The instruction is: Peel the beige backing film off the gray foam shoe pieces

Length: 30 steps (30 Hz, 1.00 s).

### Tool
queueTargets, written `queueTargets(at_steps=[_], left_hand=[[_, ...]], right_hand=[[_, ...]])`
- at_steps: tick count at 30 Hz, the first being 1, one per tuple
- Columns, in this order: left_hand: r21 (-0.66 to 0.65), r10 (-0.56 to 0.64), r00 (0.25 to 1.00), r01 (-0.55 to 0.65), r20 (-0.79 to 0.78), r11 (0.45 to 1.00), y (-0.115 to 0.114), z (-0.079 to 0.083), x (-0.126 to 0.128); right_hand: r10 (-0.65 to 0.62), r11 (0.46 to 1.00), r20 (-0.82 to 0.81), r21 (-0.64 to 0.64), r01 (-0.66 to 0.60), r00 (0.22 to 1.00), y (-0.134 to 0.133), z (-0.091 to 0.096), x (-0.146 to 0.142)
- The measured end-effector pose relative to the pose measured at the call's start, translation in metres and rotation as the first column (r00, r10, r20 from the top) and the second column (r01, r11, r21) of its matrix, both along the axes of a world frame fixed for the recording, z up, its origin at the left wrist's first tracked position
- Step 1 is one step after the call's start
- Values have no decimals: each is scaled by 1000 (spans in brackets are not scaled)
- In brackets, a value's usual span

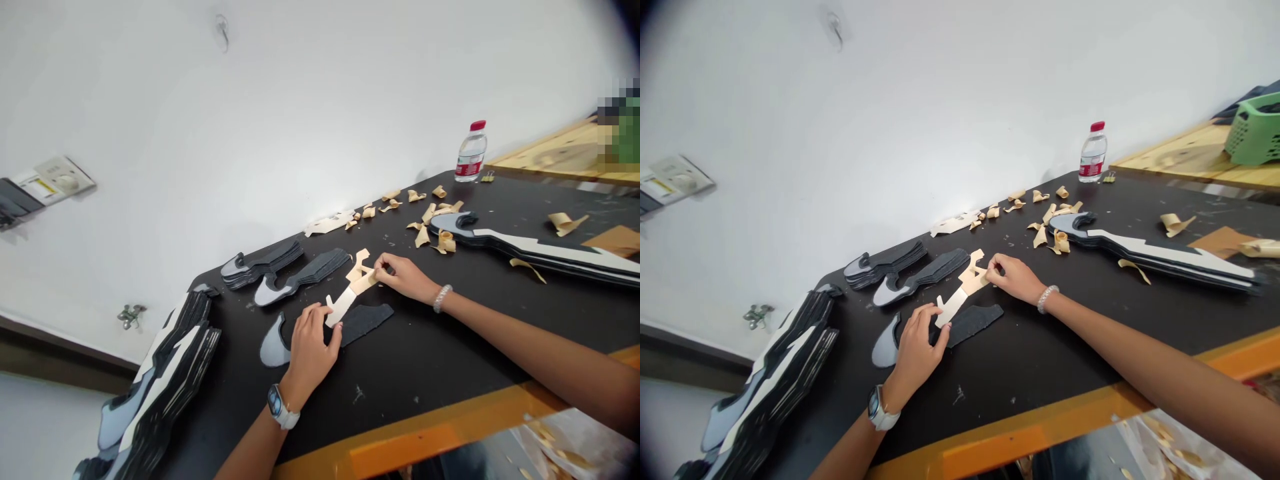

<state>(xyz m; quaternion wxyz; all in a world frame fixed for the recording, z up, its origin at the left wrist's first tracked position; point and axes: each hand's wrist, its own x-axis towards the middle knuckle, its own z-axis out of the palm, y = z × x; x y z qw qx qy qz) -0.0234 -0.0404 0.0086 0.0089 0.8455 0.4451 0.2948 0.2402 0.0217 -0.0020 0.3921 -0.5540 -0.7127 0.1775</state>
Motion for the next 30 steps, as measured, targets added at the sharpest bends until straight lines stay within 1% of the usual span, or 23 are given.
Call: queueTargets(at_steps=[10, 20, 25, 30], left_hand=[[-85, 16, 998, -11, 63, 996, 1, 0, -2], [-133, 60, 995, -49, 77, 990, 0, 2, -2], [-141, 69, 994, -58, 79, 988, 0, 3, -1], [-161, 71, 995, -59, 73, 985, 1, 2, -1]], right_hand=[[-51, 999, -29, 3, 51, 998, 4, 0, 6], [-67, 997, -4, 40, 67, 998, 6, -1, 10], [-105, 993, 43, 62, 102, 994, 10, 0, 18], [-160, 986, 146, 76, 151, 976, 11, 4, 28]])
